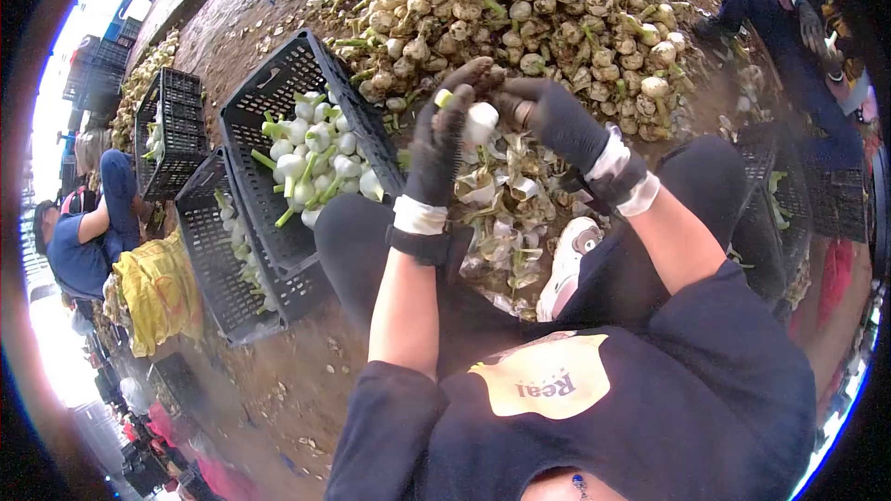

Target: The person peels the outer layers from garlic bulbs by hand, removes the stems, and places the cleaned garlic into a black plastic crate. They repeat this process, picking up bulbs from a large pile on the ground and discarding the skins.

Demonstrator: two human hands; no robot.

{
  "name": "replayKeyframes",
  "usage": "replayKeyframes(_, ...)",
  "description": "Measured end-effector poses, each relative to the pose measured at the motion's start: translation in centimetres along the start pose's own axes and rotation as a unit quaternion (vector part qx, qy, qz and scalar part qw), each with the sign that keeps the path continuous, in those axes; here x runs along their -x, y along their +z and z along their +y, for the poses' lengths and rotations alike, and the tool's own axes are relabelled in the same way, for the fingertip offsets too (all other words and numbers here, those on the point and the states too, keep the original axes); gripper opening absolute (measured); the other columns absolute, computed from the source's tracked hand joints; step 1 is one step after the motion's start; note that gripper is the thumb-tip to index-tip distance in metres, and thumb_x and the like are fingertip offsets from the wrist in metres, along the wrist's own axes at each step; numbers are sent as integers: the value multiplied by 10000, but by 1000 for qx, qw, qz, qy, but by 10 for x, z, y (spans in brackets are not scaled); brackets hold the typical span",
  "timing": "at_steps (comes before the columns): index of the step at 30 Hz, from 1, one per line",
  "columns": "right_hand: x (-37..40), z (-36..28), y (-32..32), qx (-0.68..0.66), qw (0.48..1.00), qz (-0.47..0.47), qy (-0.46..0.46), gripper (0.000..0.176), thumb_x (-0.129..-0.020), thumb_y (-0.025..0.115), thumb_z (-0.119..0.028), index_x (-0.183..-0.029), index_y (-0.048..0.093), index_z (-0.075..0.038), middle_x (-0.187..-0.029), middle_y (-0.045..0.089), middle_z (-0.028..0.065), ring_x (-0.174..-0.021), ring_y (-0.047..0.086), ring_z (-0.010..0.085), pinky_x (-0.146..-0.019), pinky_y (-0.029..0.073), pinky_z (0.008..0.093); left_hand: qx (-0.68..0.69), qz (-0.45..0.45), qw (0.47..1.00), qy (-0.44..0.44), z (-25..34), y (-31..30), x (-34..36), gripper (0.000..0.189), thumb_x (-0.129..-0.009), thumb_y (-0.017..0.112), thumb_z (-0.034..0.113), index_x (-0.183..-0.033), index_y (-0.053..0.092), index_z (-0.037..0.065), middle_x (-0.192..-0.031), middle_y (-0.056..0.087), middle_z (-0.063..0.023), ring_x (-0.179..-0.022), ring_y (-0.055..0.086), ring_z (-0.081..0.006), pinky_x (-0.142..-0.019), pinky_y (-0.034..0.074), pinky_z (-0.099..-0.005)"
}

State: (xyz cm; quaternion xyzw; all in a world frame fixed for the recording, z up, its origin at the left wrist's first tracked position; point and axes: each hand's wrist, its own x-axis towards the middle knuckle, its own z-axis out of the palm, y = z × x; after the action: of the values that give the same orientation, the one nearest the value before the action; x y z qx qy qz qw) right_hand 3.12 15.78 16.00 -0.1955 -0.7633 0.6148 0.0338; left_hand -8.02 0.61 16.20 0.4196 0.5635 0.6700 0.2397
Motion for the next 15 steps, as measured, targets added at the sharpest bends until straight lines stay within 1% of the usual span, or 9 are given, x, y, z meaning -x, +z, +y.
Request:
replayKeyframes(2,-10,18,-10,-11,986,99,-131,268,-876,526,-133,-1063,672,-9,-970,702,171,-872,682,293,-776,529,364,-25,6,1000,7,-13,1,1,426,-1010,453,284,-1357,496,40,-1282,590,-127,-1199,552,-228,-1036,417,-357)
replayKeyframes(4,-15,7,-12,35,979,147,-138,256,-878,562,-166,-1052,683,-22,-966,701,169,-849,686,279,-756,530,362,-27,31,998,56,-39,-7,2,427,-1003,473,279,-1341,503,20,-1290,586,-124,-1225,541,-233,-1035,420,-359)
replayKeyframes(5,-16,2,-11,79,967,195,-143,249,-879,599,-198,-1040,694,-34,-963,700,166,-826,689,265,-736,531,360,86,48,993,-59,-35,-7,1,429,-1008,465,270,-1331,500,-10,-1285,587,-144,-1206,563,-238,-1023,435,-350)
replayKeyframes(6,-18,1,-10,80,967,191,-146,249,-879,599,-198,-1040,694,-34,-963,700,166,-826,689,265,-736,531,360,86,53,993,-57,-23,-5,-1,429,-1008,465,270,-1331,500,-10,-1285,587,-144,-1206,563,-238,-1023,435,-350)
replayKeyframes(8,-17,0,-6,94,973,200,-68,246,-946,624,-222,-982,669,17,-765,680,27,-669,607,104,-628,486,261,209,49,973,-83,-6,3,-4,419,-1018,443,254,-1318,505,-31,-1267,596,-156,-1149,600,-225,-1001,454,-333)
replayKeyframes(12,-32,16,1,261,917,253,-165,157,-889,661,-182,-900,652,-25,-745,675,98,-658,640,169,-623,491,297,288,158,940,-89,-3,-1,-4,405,-1003,484,292,-1273,554,-2,-1108,658,-118,-997,654,-187,-827,548,-298)
replayKeyframes(13,-33,17,0,287,924,218,-126,254,-861,662,-245,-1049,641,-76,-926,684,178,-856,670,353,-750,518,416,360,236,892,-136,5,-5,-3,363,-999,493,294,-1229,579,27,-1025,669,-93,-911,663,-186,-755,570,-293)
replayKeyframes(14,-33,16,8,297,918,213,-153,317,-859,655,-231,-1151,618,-111,-936,681,182,-855,669,348,-745,516,433,424,303,840,-149,3,-15,-5,301,-993,502,289,-1148,599,51,-965,673,-91,-826,662,-198,-729,582,-304)
replayKeyframes(15,-36,18,12,285,940,149,-109,376,-855,653,-220,-1215,589,-135,-955,682,184,-877,669,350,-764,516,441,416,302,852,-104,0,-32,-6,261,-981,521,270,-1117,598,60,-954,671,-92,-810,655,-194,-724,584,-304)
